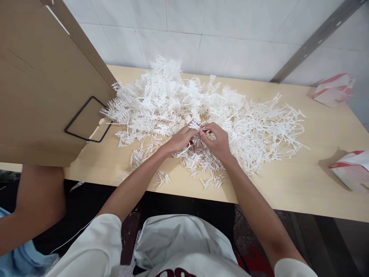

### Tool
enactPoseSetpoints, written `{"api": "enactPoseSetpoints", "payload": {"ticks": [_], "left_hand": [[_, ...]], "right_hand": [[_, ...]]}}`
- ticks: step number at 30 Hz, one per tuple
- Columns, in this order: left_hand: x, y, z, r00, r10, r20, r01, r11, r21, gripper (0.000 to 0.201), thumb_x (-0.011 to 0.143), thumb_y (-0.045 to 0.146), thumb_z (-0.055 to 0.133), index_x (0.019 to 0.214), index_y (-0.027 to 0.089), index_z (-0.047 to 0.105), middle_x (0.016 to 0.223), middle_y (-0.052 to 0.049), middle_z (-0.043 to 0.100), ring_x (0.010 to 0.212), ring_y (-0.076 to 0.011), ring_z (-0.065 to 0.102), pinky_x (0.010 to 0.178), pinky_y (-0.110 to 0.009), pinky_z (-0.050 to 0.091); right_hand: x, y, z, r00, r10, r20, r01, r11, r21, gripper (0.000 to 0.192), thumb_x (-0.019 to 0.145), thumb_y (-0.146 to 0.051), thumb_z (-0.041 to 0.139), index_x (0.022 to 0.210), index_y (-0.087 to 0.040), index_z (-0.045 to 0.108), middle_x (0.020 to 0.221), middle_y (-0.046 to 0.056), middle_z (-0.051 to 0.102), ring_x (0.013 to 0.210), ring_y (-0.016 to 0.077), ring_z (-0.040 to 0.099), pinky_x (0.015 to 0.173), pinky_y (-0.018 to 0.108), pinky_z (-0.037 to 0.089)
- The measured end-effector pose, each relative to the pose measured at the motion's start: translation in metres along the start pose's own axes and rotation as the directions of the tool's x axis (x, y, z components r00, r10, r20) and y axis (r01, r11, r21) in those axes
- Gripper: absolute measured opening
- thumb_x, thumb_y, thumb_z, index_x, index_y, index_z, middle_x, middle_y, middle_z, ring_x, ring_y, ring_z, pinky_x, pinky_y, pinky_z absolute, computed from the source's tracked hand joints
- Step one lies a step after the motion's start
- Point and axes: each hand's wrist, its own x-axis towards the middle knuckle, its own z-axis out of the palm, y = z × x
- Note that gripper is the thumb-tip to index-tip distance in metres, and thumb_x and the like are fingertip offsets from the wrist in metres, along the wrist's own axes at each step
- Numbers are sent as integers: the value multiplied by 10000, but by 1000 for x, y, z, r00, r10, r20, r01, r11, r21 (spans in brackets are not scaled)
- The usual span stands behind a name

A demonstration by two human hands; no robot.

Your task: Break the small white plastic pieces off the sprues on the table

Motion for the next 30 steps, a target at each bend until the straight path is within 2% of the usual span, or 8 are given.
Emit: {"api": "enactPoseSetpoints", "payload": {"ticks": [4, 8, 13, 16, 18, 21, 25, 30], "left_hand": [[1, 1, 4, 999, 28, 32, -28, 1000, 11, 287, 904, 416, 422, 1031, 179, 524, 854, 3, 621, 556, -67, 598, 549, -190, 469], [-1, 4, 6, 996, 85, 20, -87, 987, 135, 265, 900, 392, 421, 1022, 179, 519, 863, 4, 637, 546, -53, 571, 552, -179, 432], [-4, 8, 3, 972, 233, -23, -186, 830, 526, 196, 883, 282, 412, 928, 176, 570, 604, 41, 525, 526, -83, 455, 560, -212, 334], [-4, 7, 1, 966, 256, -45, -179, 783, 596, 186, 848, 253, 456, 952, 177, 590, 527, 58, 435, 499, -91, 386, 545, -226, 292], [-3, 7, 1, 968, 238, -79, -164, 841, 516, 177, 842, 255, 473, 937, 171, 597, 517, 58, 431, 489, -87, 403, 532, -219, 306], [-2, 7, 4, 990, 119, -72, -105, 980, 166, 282, 908, 375, 419, 993, 170, 593, 558, 35, 511, 475, -97, 503, 501, -218, 375], [-4, 11, 6, 1000, 8, -21, -11, 987, -162, 458, 905, 527, 434, 1157, 169, 568, 531, 28, 501, 440, -126, 551, 433, -230, 401], [-8, 17, 6, 997, -67, 49, 76, 976, -205, 522, 897, 553, 445, 1273, 199, 525, 514, 63, 432, 414, -99, 532, 394, -192, 378]], "right_hand": [[-2, -2, 3, 986, -88, -139, 69, 988, -135, 122, 823, -213, 573, 937, -208, 618, 856, 39, 677, 743, 152, 616, 648, 290, 512], [-2, -5, 4, 966, -172, -192, 123, 962, -245, 88, 757, -135, 565, 805, -204, 592, 766, 21, 651, 715, 145, 595, 655, 273, 492], [-4, -8, 4, 982, -137, -132, 82, 930, -358, 133, 700, -124, 541, 635, -218, 473, 655, -17, 524, 575, 111, 444, 531, 257, 366], [-6, -9, 1, 990, -94, -109, 57, 952, -302, 141, 685, -111, 531, 632, -222, 461, 656, -16, 506, 552, 107, 412, 505, 263, 341], [-5, -9, -1, 990, -38, -135, 8, 976, -217, 130, 701, -108, 527, 656, -225, 492, 673, -13, 524, 553, 107, 439, 517, 265, 377], [-2, -8, -3, 980, 50, -191, -75, 990, -123, 152, 752, -107, 506, 754, -232, 592, 762, 5, 598, 626, 123, 533, 586, 278, 451], [2, -7, -5, 967, 132, -218, -135, 991, 3, 206, 848, -161, 493, 899, -253, 670, 941, 40, 663, 874, 170, 622, 727, 331, 509], [4, -11, -6, 979, 190, 69, -201, 948, 245, 212, 911, -389, 527, 957, -253, 682, 981, 25, 706, 918, 163, 644, 821, 356, 517]]}}
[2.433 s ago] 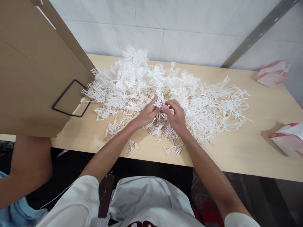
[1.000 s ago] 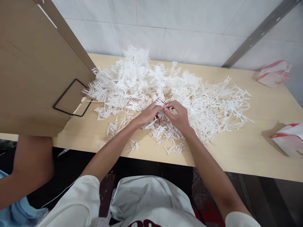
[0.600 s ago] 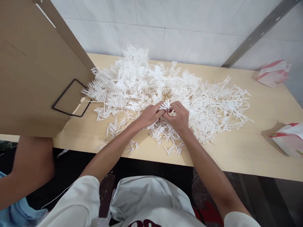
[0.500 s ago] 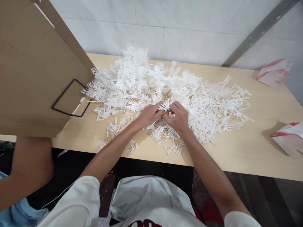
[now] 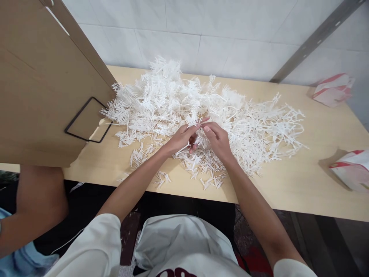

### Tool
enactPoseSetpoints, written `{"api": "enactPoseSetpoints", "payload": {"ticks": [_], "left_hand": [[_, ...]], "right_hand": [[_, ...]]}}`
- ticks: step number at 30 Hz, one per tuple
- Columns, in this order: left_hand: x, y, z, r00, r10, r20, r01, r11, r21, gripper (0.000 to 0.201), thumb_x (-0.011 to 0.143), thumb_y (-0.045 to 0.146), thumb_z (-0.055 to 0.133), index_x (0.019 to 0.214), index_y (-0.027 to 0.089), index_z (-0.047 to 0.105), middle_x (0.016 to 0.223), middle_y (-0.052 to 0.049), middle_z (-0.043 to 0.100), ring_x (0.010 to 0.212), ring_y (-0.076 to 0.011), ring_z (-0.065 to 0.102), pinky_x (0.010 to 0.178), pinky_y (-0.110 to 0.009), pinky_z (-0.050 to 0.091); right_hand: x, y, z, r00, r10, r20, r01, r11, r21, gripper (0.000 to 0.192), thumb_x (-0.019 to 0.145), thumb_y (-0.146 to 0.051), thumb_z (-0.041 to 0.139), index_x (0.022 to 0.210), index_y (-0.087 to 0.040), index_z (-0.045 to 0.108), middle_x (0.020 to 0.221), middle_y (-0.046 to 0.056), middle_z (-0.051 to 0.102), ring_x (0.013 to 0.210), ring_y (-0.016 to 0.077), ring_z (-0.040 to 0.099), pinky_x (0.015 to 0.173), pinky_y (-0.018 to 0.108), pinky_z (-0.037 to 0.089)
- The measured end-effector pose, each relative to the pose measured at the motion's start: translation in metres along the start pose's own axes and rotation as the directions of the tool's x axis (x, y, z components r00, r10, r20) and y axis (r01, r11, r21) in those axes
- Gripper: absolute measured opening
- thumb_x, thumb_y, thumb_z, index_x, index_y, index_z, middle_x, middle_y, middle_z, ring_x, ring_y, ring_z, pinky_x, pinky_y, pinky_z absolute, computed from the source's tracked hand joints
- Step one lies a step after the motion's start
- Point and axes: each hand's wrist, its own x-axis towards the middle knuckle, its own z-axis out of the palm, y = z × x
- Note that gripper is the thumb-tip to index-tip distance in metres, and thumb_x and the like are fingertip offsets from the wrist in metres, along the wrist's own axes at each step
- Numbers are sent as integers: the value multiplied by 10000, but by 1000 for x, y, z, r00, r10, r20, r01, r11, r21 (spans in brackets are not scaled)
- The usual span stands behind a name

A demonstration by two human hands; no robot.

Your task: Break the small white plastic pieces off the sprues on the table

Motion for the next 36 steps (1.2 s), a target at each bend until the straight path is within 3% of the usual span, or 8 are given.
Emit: {"api": "enactPoseSetpoints", "payload": {"ticks": [3, 7, 12, 17, 19, 24, 29, 36], "left_hand": [[1, -1, 1, 1000, 14, -11, -14, 999, 29, 471, 906, 524, 444, 1207, 180, 560, 545, 63, 438, 412, -87, 524, 395, -192, 390], [4, -7, 0, 966, 181, -183, -132, 959, 252, 313, 911, 398, 454, 1059, 161, 596, 576, 56, 477, 400, -72, 489, 410, -196, 372], [3, -16, -3, 878, 436, -196, -162, 656, 737, 297, 891, 258, 463, 1139, 160, 595, 549, 42, 533, 502, -91, 491, 568, -209, 376], [5, -31, -2, 803, 576, -152, -130, 418, 899, 333, 887, 350, 493, 1115, 138, 612, 598, -8, 586, 563, -122, 494, 582, -234, 328], [6, -32, -1, 815, 555, -169, -127, 454, 882, 309, 880, 336, 497, 1085, 137, 613, 585, 1, 578, 543, -115, 475, 570, -234, 319], [8, -19, -3, 822, 419, -385, -62, 738, 672, 175, 866, 272, 485, 770, 157, 574, 492, 37, 498, 463, -80, 425, 534, -223, 353], [8, -9, -5, 985, 107, -132, -91, 988, 123, 366, 909, 471, 417, 781, 162, 564, 472, 55, 432, 384, -78, 456, 415, -210, 369], [10, -10, -7, 997, 82, -9, -82, 994, -70, 327, 867, 467, 499, 842, 156, 599, 457, 64, 432, 353, -70, 427, 365, -197, 344]], "right_hand": [[-1, 0, 2, 999, -16, 32, 14, 999, 37, 204, 855, -415, 615, 963, -258, 689, 1029, 22, 714, 983, 172, 650, 854, 358, 521], [-3, 4, 6, 995, -63, -81, 60, 997, -46, 180, 857, -394, 615, 972, -282, 697, 1095, 24, 725, 930, 178, 671, 780, 360, 549], [-9, 11, 12, 964, -234, -126, 186, 933, -309, 182, 890, -308, 552, 1008, -258, 682, 958, 51, 743, 803, 185, 664, 740, 362, 532], [-9, 14, 13, 940, -324, -104, 242, 852, -465, 154, 851, -232, 526, 726, -247, 615, 647, 22, 616, 643, 169, 565, 636, 339, 465], [-9, 12, 11, 915, -391, -103, 290, 812, -506, 164, 822, -201, 535, 666, -245, 560, 602, 10, 557, 612, 161, 519, 587, 326, 427], [-13, 1, 4, 874, -405, -269, 240, 840, -486, 242, 796, -174, 520, 576, -250, 452, 524, -10, 424, 523, 145, 400, 505, 322, 342], [-9, -3, 3, 933, -214, -289, 108, 933, -343, 194, 868, -203, 487, 932, -253, 663, 810, 24, 651, 623, 133, 538, 608, 317, 467], [-3, 8, 4, 985, 88, -147, -91, 996, -14, 201, 879, -260, 513, 948, -250, 702, 844, 3, 699, 715, 124, 625, 692, 302, 526]]}}
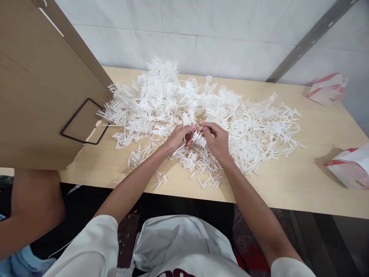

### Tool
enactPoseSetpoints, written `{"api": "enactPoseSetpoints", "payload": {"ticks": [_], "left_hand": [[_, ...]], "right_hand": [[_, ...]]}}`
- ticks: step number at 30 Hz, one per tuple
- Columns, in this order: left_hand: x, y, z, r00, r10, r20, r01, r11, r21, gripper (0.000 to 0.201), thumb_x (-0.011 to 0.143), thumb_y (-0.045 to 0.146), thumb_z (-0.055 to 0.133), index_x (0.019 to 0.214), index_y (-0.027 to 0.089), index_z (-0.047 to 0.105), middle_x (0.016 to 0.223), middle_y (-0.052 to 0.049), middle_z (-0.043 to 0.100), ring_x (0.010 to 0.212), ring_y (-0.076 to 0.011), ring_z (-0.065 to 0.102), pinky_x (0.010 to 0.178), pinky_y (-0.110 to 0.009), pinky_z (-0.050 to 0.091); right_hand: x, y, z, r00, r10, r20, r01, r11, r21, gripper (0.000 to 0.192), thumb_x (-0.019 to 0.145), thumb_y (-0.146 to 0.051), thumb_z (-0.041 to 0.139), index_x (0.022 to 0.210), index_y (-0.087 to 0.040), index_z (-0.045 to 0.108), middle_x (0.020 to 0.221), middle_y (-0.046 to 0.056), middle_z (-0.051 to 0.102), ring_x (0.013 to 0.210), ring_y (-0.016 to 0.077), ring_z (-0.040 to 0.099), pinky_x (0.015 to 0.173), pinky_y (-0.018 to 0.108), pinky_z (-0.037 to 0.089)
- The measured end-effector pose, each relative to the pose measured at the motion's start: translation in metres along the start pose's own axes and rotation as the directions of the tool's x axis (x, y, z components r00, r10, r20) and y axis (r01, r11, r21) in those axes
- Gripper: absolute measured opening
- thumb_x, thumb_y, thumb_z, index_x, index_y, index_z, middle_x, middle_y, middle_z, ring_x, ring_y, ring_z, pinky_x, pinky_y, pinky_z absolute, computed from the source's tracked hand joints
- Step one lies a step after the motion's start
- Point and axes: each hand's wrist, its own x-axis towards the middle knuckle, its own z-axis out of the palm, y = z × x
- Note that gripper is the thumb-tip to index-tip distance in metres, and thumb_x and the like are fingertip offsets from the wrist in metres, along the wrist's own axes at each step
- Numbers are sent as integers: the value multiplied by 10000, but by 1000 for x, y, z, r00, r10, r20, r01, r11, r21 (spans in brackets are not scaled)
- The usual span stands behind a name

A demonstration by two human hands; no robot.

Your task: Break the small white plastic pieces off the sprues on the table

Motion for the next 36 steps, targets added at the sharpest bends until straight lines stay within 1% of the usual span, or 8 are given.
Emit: {"api": "enactPoseSetpoints", "payload": {"ticks": [7, 13, 17, 20, 24, 26, 29, 36], "left_hand": [[-1, -1, 4, 996, 54, -64, -31, 945, 326, 427, 902, 469, 434, 620, 160, 520, 430, 31, 466, 362, -84, 440, 439, -232, 361], [-3, -11, 3, 946, 314, -87, -37, 369, 929, 302, 876, 394, 499, 794, 137, 637, 600, -43, 596, 599, -168, 561, 556, -255, 316], [-4, -16, 5, 952, 304, -49, -18, 213, 977, 330, 893, 397, 468, 1032, 154, 644, 731, -70, 658, 664, -193, 596, 588, -267, 339], [-7, -14, 8, 911, 401, -94, -24, 280, 960, 381, 878, 385, 478, 1202, 205, 564, 933, -64, 670, 750, -172, 602, 624, -265, 398], [-7, -5, 6, 841, 539, -49, -273, 500, 822, 459, 847, 398, 515, 1272, 226, 511, 1294, -100, 529, 1052, -197, 561, 763, -297, 482], [-5, -2, 3, 869, 494, -6, -384, 682, 623, 423, 911, 441, 434, 1249, 210, 540, 1263, -100, 566, 1087, -193, 556, 871, -321, 474], [2, -2, 0, 953, 300, -27, -280, 916, 287, 499, 958, 513, 314, 1125, 157, 620, 1053, -88, 663, 945, -164, 605, 840, -308, 476], [8, -2, -4, 975, 219, -44, -214, 972, 101, 311, 799, 456, 664, 890, 161, 635, 783, 13, 577, 716, -75, 497, 681, -214, 395]], "right_hand": [[-1, -10, -3, 1000, 21, -13, -19, 991, 132, 231, 905, -378, 525, 1078, -292, 651, 972, 19, 666, 851, 134, 620, 740, 299, 519], [-3, -12, -5, 977, -199, 75, 196, 979, 48, 348, 771, -391, 714, 1106, -332, 641, 844, -9, 585, 733, 132, 541, 691, 312, 509], [-4, -12, -2, 976, -194, 102, 190, 981, 46, 209, 808, -378, 686, 1000, -297, 686, 865, 1, 649, 748, 130, 574, 677, 299, 508], [-4, -13, -2, 997, -67, 24, 65, 995, 74, 151, 866, -386, 616, 943, -281, 692, 883, -5, 690, 753, 119, 618, 701, 288, 521], [-2, -12, -4, 999, 7, 41, -13, 987, 161, 215, 912, -411, 538, 1041, -292, 663, 863, -15, 687, 695, 104, 619, 684, 273, 531], [-2, -12, -4, 997, -26, 79, 10, 982, 189, 218, 929, -409, 507, 1049, -303, 656, 941, -9, 691, 728, 106, 627, 700, 279, 536], [-3, -12, -3, 990, -45, 133, 15, 977, 215, 220, 926, -413, 510, 1075, -316, 639, 1015, -2, 691, 777, 119, 645, 753, 308, 549], [-2, -10, -5, 997, -7, 75, -8, 980, 198, 211, 850, -413, 630, 1021, -293, 660, 923, -3, 694, 781, 131, 640, 735, 301, 542]]}}
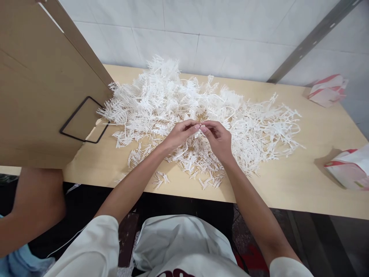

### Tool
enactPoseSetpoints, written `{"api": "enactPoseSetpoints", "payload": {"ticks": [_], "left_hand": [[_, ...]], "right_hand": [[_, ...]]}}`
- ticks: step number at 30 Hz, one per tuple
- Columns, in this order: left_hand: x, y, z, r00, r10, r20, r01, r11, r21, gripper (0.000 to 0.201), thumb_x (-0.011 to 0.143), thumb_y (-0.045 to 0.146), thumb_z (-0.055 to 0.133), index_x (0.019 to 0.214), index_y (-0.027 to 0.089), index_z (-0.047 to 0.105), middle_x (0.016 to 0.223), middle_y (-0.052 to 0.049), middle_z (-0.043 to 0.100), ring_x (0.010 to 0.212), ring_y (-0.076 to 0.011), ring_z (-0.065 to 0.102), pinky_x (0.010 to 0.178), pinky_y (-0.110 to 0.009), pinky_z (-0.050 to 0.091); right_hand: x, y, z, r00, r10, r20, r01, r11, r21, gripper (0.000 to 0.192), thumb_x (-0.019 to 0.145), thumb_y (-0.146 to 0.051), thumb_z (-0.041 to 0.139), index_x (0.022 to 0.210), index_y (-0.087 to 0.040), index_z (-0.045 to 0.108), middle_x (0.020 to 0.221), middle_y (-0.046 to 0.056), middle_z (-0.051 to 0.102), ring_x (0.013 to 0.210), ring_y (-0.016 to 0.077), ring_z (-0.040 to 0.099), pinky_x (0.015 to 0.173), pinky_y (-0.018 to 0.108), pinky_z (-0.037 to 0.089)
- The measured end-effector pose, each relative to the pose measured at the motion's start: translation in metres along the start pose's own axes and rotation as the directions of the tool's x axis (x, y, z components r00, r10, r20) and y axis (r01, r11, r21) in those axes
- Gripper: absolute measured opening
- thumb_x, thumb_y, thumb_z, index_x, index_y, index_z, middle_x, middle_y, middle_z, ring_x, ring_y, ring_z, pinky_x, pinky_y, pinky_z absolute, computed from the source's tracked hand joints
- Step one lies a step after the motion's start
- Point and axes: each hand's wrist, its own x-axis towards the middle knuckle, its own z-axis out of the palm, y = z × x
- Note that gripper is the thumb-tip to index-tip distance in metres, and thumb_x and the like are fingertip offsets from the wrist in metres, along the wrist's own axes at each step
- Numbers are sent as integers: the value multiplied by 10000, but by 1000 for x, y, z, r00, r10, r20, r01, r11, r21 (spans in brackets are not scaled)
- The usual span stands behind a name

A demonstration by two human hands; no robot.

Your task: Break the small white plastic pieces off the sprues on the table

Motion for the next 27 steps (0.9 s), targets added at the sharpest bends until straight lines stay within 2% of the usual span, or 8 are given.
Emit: {"api": "enactPoseSetpoints", "payload": {"ticks": [3, 7, 12, 17, 21, 23, 25, 27], "left_hand": [[-2, 3, -2, 999, -18, 31, 19, 1000, -10, 329, 789, 469, 679, 799, 167, 547, 676, 43, 439, 595, -52, 378, 548, -200, 298], [-4, 10, -3, 990, -82, 112, 70, 993, 99, 359, 818, 518, 623, 880, 167, 575, 589, 65, 324, 497, -50, 261, 461, -223, 168], [-4, 13, -5, 991, -31, 131, -4, 966, 258, 354, 841, 501, 592, 836, 147, 606, 575, 65, 324, 488, -45, 243, 461, -220, 171], [-5, 5, 3, 996, -44, 73, 28, 977, 211, 236, 884, 376, 530, 774, 172, 488, 536, 81, 351, 452, -41, 292, 441, -195, 214], [-7, 0, 12, 998, -58, 0, 56, 979, 197, 164, 889, 282, 490, 765, 176, 473, 499, 85, 382, 423, -40, 321, 427, -185, 240], [-9, -1, 16, 998, -61, -32, 66, 979, 195, 165, 887, 273, 492, 754, 177, 471, 487, 86, 390, 411, -40, 335, 420, -182, 247], [-9, -1, 16, 994, -69, -86, 82, 984, 160, 158, 887, 281, 498, 765, 185, 467, 475, 93, 372, 398, -40, 334, 409, -177, 239], [-9, -2, 15, 988, -82, -132, 96, 990, 106, 141, 894, 302, 500, 806, 197, 470, 460, 102, 360, 385, -43, 329, 400, -172, 230]], "right_hand": [[2, 1, -2, 1000, -29, -6, 29, 999, -38, 168, 841, -388, 649, 962, -275, 674, 923, 3, 680, 797, 132, 623, 723, 296, 518], [3, 2, -3, 998, -55, 26, 55, 998, -30, 115, 867, -353, 621, 946, -273, 647, 915, -5, 659, 819, 126, 617, 741, 290, 505], [4, 4, -2, 987, -160, 20, 161, 964, -214, 104, 884, -347, 596, 910, -256, 639, 934, 17, 631, 874, 142, 602, 721, 291, 505], [1, 9, 3, 973, -227, 30, 227, 937, -265, 100, 932, -312, 512, 944, -254, 592, 943, 23, 640, 891, 149, 616, 773, 324, 526], [-1, 14, 6, 914, -405, -29, 344, 809, -476, 70, 930, -271, 509, 917, -249, 575, 1040, 50, 653, 1033, 192, 599, 897, 406, 492], [0, 16, 4, 893, -443, -81, 339, 779, -528, 88, 944, -260, 477, 920, -248, 561, 1026, 47, 672, 1038, 196, 608, 915, 423, 480], [1, 16, -1, 898, -407, -168, 275, 816, -509, 99, 950, -279, 473, 944, -247, 567, 952, 32, 688, 946, 176, 638, 854, 383, 503], [3, 15, -5, 920, -319, -229, 193, 874, -445, 136, 942, -329, 495, 989, -248, 594, 931, 24, 686, 856, 153, 646, 778, 334, 520]]}}
